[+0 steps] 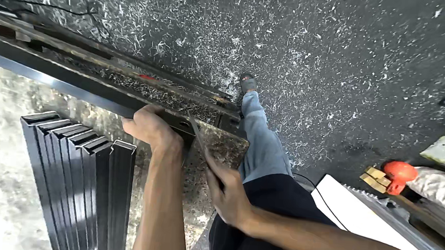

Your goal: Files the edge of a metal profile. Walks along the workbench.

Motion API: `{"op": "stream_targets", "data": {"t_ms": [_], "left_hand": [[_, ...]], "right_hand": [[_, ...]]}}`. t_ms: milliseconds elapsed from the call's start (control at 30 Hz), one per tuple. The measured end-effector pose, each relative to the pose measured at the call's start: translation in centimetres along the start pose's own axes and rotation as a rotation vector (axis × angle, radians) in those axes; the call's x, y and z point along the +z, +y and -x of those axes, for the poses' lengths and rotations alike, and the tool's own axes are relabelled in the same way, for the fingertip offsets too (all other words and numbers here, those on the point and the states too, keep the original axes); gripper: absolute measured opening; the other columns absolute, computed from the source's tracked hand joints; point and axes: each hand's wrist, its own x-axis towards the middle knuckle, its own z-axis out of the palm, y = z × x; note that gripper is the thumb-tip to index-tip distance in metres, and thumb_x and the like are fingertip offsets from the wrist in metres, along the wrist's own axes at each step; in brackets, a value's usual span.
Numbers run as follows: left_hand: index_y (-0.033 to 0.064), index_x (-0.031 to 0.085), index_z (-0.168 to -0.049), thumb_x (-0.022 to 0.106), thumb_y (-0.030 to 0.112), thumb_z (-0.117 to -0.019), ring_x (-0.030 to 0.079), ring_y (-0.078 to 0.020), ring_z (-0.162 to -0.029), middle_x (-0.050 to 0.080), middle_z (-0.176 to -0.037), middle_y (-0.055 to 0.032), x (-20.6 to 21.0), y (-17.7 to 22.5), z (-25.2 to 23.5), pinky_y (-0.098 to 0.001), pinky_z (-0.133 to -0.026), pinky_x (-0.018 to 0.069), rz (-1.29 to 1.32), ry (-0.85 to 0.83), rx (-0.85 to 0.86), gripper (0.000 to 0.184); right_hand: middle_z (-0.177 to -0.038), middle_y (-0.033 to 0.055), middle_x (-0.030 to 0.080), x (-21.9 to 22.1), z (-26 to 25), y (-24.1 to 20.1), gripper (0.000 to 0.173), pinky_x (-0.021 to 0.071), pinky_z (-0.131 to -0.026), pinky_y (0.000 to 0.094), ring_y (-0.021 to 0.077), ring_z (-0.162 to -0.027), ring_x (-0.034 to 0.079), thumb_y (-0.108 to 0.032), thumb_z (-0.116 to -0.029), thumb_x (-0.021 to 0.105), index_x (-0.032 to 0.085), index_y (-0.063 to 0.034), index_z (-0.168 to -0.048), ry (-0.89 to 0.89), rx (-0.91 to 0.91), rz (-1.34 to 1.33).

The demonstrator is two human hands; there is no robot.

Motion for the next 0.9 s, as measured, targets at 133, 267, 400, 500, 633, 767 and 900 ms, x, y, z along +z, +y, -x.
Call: {"op": "stream_targets", "data": {"t_ms": [133, 267, 400, 500, 633, 767, 900], "left_hand": [[0.0035, 0.054, -0.111, 0.067, -0.008, -0.0669, 0.067, -0.0213, -0.080, 0.063, -0.095, -0.0126, 0.1, -0.4, -0.2, -0.0422, -0.062, 0.0590, -0.008, -0.002, -0.001, 0.048], [0.0046, 0.053, -0.114, 0.069, -0.005, -0.0679, 0.067, -0.0230, -0.082, 0.063, -0.097, -0.0131, 0.0, -0.1, 0.1, -0.0442, -0.063, 0.0591, -0.037, 0.017, -0.035, 0.050], [0.0062, 0.049, -0.120, 0.069, -0.002, -0.0679, 0.066, -0.0261, -0.086, 0.062, -0.104, -0.0145, 0.8, 0.5, 0.3, -0.0483, -0.065, 0.0586, -0.053, 0.007, -0.096, 0.056], [0.0058, 0.049, -0.113, 0.069, -0.005, -0.0664, 0.067, -0.0243, -0.082, 0.062, -0.099, -0.0136, 1.2, 0.6, 0.1, -0.0458, -0.062, 0.0582, -0.076, 0.009, -0.051, 0.052], [0.0056, 0.051, -0.111, 0.068, -0.007, -0.0666, 0.066, -0.0216, -0.082, 0.062, -0.097, -0.0119, 1.1, 0.9, 0.2, -0.0433, -0.063, 0.0574, -0.109, 0.021, -0.008, 0.049], [0.0038, 0.052, -0.114, 0.066, -0.010, -0.0672, 0.066, -0.0216, -0.085, 0.062, -0.100, -0.0129, 1.4, 0.9, 0.2, -0.0436, -0.064, 0.0580, -0.087, 0.021, -0.004, 0.050], [0.0034, 0.054, -0.111, 0.067, -0.009, -0.0657, 0.066, -0.0219, -0.080, 0.063, -0.095, -0.0125, 1.3, 0.9, 0.2, -0.0438, -0.062, 0.0574, -0.094, 0.042, -0.009, 0.049]], "right_hand": [[-0.092, 0.0071, 0.073, 0.5, -2.1, 0.1, 0.047, 0.0589, -0.068, 0.0327, 0.0120, -0.071, 0.065, -0.012, -0.1034, 0.054, 0.054, -0.0113, -0.150, 0.020, 0.109, -0.068], [-0.102, 0.0053, 0.072, 0.7, -4.3, -1.3, 0.048, 0.0587, -0.068, 0.0340, 0.0126, -0.073, 0.065, -0.021, -0.1080, 0.051, 0.047, -0.0227, -0.156, -0.012, 0.251, -0.127], [-0.107, 0.0062, 0.075, -1.7, -1.1, -1.1, 0.044, 0.0596, -0.079, 0.0302, 0.0096, -0.084, 0.069, -0.012, -0.1032, 0.053, 0.058, -0.0096, -0.147, -0.028, 0.120, -0.107], [-0.096, 0.0057, 0.074, -0.8, -5.0, -1.1, 0.045, 0.0591, -0.072, 0.0332, 0.0117, -0.076, 0.067, -0.015, -0.1048, 0.053, 0.055, -0.0147, -0.150, 0.007, 0.199, -0.089], [-0.088, 0.0034, 0.070, -1.4, -4.2, -3.1, 0.048, 0.0564, -0.064, 0.0331, 0.0116, -0.067, 0.062, -0.021, -0.1073, 0.049, 0.049, -0.0220, -0.155, -0.051, 0.365, -0.154], [-0.087, 0.0052, 0.071, -2.6, -4.5, -3.2, 0.043, 0.0564, -0.066, 0.0325, 0.0118, -0.069, 0.064, -0.017, -0.1044, 0.051, 0.059, -0.0136, -0.146, -0.087, 0.344, -0.102], [-0.094, 0.0063, 0.069, -1.5, -5.6, -4.8, 0.045, 0.0572, -0.062, 0.0332, 0.0134, -0.067, 0.063, -0.022, -0.1087, 0.047, 0.050, -0.0193, -0.154, -0.048, 0.468, -0.262]]}}
